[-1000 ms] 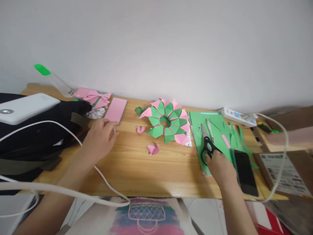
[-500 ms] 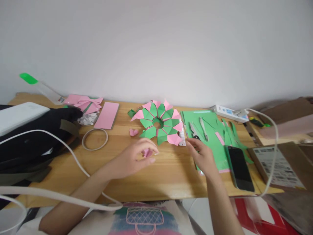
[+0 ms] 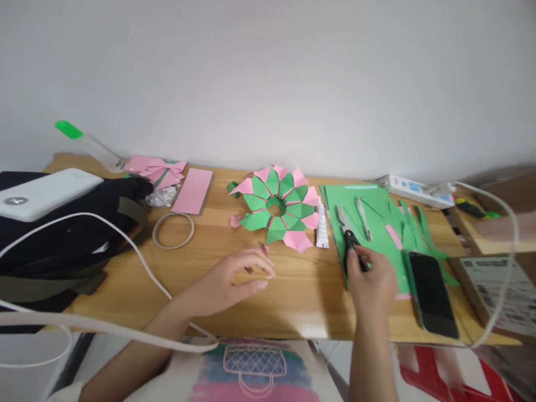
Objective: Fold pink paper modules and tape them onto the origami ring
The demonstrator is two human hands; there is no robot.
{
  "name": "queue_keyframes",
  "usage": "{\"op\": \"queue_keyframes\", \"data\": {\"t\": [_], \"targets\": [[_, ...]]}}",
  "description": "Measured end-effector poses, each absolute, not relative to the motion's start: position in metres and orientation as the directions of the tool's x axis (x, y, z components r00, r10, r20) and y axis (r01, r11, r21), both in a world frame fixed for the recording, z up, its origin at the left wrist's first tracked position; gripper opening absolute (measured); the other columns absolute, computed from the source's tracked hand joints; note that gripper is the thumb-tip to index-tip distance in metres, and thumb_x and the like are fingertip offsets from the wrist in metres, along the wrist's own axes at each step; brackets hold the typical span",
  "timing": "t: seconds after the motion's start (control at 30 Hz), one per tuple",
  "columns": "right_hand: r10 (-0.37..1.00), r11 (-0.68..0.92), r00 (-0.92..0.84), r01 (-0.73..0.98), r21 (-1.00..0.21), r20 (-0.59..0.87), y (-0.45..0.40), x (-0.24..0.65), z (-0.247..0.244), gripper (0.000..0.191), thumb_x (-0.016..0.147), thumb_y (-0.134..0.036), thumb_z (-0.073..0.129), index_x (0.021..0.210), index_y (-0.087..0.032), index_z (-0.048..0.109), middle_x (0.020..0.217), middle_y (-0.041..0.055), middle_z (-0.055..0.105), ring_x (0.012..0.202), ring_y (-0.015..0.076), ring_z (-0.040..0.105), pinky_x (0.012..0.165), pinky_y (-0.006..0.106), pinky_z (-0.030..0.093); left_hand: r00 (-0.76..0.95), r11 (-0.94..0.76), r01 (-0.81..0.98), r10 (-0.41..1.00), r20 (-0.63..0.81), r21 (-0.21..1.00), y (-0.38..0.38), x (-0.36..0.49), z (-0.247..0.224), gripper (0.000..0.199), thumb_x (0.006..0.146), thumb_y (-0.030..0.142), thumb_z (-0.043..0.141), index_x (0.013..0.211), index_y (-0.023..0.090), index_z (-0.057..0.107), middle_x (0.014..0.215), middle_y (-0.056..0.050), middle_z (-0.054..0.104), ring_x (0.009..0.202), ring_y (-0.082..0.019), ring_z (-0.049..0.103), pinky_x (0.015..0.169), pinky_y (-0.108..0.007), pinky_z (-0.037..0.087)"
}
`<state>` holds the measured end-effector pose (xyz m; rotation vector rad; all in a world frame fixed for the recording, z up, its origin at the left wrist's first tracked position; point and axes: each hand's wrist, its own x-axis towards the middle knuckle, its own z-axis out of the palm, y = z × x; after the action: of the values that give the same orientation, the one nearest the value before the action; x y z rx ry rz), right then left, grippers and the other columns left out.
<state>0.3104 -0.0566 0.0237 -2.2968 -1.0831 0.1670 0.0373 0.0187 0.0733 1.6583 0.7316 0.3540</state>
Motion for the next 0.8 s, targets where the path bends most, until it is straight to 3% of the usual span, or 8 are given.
{"op": "queue_keyframes", "data": {"t": [0.07,0.2,0.37,0.43,0.57,0.73,0.8], "targets": [[0.726,-0.561,0.681,0.665,-0.493,0.092,-0.067,0.328,0.022,0.047,0.070,-0.043,0.049,0.095,-0.008,0.067,0.095,0.0239,0.065,0.096,0.0373,0.056,0.087,0.054,0.039,0.671,0.052,0.222,0.716,-0.192,0.974,0.021,0.034,0.066,0.017,0.086,0.031,0.057,0.095,0.019,0.064,0.109,-0.008,0.066,0.111,-0.021,0.057,0.093,-0.033,0.045],[0.750,-0.596,0.661,0.668,-0.446,-0.011,-0.070,0.348,0.018,0.048,0.059,-0.039,0.056,0.096,-0.011,0.068,0.094,0.0191,0.067,0.088,0.0335,0.060,0.077,0.045,0.045,0.495,0.245,0.125,0.824,-0.274,0.961,0.023,0.035,0.055,0.019,0.081,0.035,0.064,0.087,0.017,0.064,0.096,-0.007,0.070,0.094,-0.020,0.064,0.087,-0.035,0.049],[0.755,-0.600,0.642,0.591,-0.539,-0.135,-0.071,0.369,0.033,0.041,0.056,-0.047,0.060,0.080,-0.015,0.071,0.070,0.0081,0.070,0.066,0.0229,0.063,0.061,0.033,0.048,0.429,0.258,0.159,0.851,-0.302,0.953,0.022,0.032,0.057,0.018,0.078,0.036,0.068,0.085,0.020,0.066,0.094,-0.005,0.072,0.093,-0.021,0.065,0.087,-0.036,0.050],[0.754,-0.588,0.640,0.554,-0.590,-0.150,-0.072,0.379,0.043,0.043,0.059,-0.051,0.056,0.079,-0.016,0.072,0.070,0.0070,0.071,0.064,0.0209,0.064,0.060,0.031,0.049,0.420,0.254,0.165,0.856,-0.301,0.953,0.021,0.027,0.057,0.018,0.077,0.036,0.069,0.085,0.021,0.067,0.096,-0.005,0.072,0.096,-0.022,0.065,0.089,-0.036,0.050],[0.707,-0.596,0.701,0.522,-0.610,-0.091,-0.063,0.388,0.046,0.052,0.060,-0.052,0.054,0.089,-0.012,0.073,0.074,0.0089,0.073,0.066,0.0213,0.065,0.060,0.031,0.050,0.407,0.276,0.162,0.856,-0.319,0.947,0.022,0.025,0.055,0.019,0.078,0.038,0.069,0.088,0.021,0.067,0.101,-0.005,0.072,0.101,-0.024,0.064,0.093,-0.037,0.048],[0.654,-0.644,0.756,0.576,-0.503,0.027,-0.042,0.376,0.025,0.046,0.055,-0.046,0.061,0.083,-0.012,0.073,0.066,0.0096,0.068,0.068,0.0270,0.064,0.065,0.038,0.049,0.418,0.340,0.092,0.840,-0.346,0.936,0.021,0.035,0.064,0.024,0.077,0.040,0.070,0.089,0.020,0.065,0.112,-0.006,0.069,0.109,-0.024,0.062,0.098,-0.039,0.045],[0.663,-0.633,0.743,0.621,-0.463,0.090,-0.040,0.364,0.020,0.045,0.058,-0.045,0.058,0.085,-0.012,0.072,0.072,0.0117,0.068,0.072,0.0284,0.062,0.069,0.041,0.048,0.420,0.359,0.071,0.835,-0.354,0.931,0.021,0.038,0.068,0.024,0.076,0.039,0.071,0.089,0.019,0.065,0.119,-0.007,0.067,0.114,-0.024,0.059,0.100,-0.039,0.044]]}}
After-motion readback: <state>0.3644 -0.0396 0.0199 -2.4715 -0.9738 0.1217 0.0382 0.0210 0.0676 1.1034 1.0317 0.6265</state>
